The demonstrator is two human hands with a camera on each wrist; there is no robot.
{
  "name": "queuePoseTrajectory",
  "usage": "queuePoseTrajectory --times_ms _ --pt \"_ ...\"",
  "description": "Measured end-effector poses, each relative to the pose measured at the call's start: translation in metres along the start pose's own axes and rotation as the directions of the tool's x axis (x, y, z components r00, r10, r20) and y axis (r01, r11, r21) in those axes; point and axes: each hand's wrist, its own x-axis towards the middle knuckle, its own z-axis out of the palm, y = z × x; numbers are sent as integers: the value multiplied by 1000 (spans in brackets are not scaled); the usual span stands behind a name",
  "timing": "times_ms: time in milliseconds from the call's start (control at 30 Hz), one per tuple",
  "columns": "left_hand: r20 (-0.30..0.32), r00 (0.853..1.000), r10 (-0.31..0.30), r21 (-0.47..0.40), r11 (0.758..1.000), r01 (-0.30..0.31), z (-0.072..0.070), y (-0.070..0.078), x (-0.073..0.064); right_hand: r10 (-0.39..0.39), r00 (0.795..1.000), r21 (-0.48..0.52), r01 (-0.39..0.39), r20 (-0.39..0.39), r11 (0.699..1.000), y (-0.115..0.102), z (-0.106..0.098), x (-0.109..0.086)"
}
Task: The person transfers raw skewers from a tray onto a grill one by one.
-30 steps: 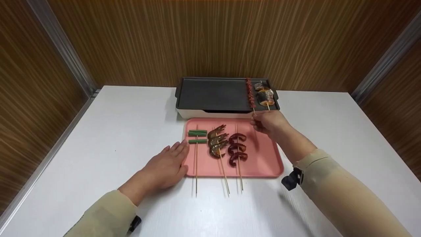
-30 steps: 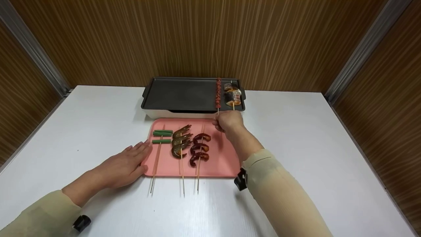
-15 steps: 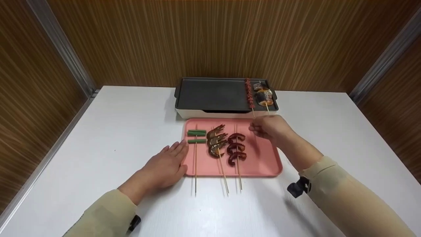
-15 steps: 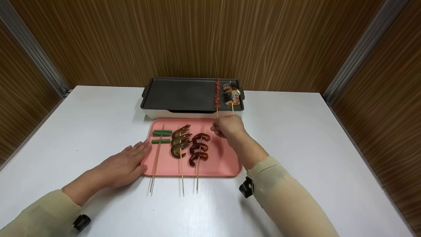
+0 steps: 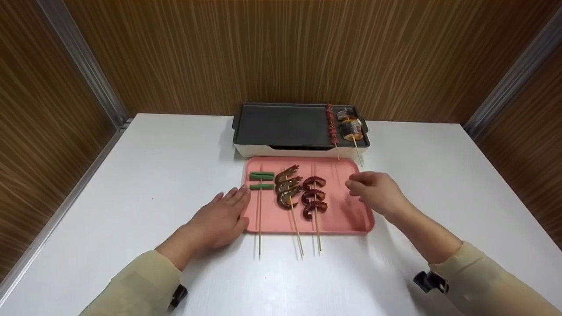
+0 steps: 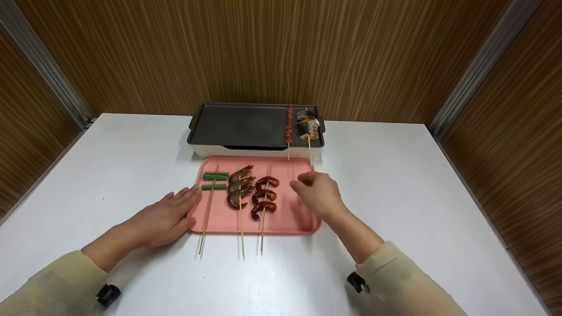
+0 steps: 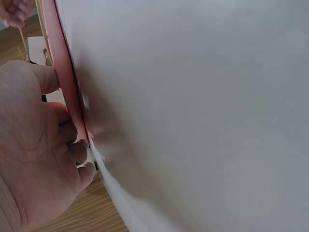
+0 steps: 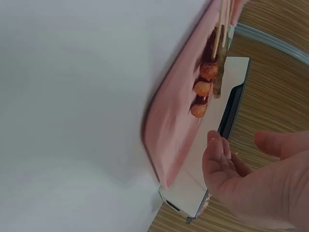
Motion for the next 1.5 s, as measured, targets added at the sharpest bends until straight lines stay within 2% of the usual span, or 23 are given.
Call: queuePoseTrajectory --times_ms 100,167,267,400,533,633,733,900,1033,1067,1133,1200,1300,1500 --pt "-16 1000 -12 -21 1000 11 0 1 -1 -79 997 -181 75 -18 981 10 -2 -10" --pt "-38 999 -19 -33 999 17 0 2 -2 -138 990 -286 126 -22 950 16 -4 -15" --pt "-74 997 -32 -49 998 28 -2 6 -5 -185 983 -389 168 -5 906 23 -5 -22" --pt "-135 989 -67 -107 993 53 -6 16 -11 -181 982 -472 186 56 862 32 -7 -27" --pt "-204 972 -120 -198 977 79 -12 28 -20 -157 980 -543 200 125 816 40 -8 -27" --pt "-246 957 -157 -287 954 82 -16 36 -26 -143 977 -565 210 161 798 45 -10 -26" --pt "-279 939 -200 -398 914 77 -18 42 -30 -129 974 -560 213 186 801 48 -11 -25" --pt "-246 928 -278 -572 815 92 -20 49 -36 -120 966 -551 231 230 802 51 -12 -23" --pt "-155 920 -361 -671 721 170 -22 53 -38 -109 957 -543 244 268 804 52 -14 -20" --pt "-131 916 -380 -695 694 189 -22 54 -37 -106 955 -540 246 278 805 52 -14 -19" --pt "-61 912 -405 -759 612 221 -21 55 -37 -109 949 -536 260 297 803 52 -16 -17" --pt "4 911 -412 -813 529 243 -20 56 -36 -109 945 -535 267 309 802 53 -18 -16" --pt "91 908 -409 -861 426 278 -18 56 -35 -104 942 -537 271 320 799 54 -18 -14" --pt "218 893 -394 -895 286 344 -12 57 -33 -76 946 -544 246 315 802 56 -17 -11"
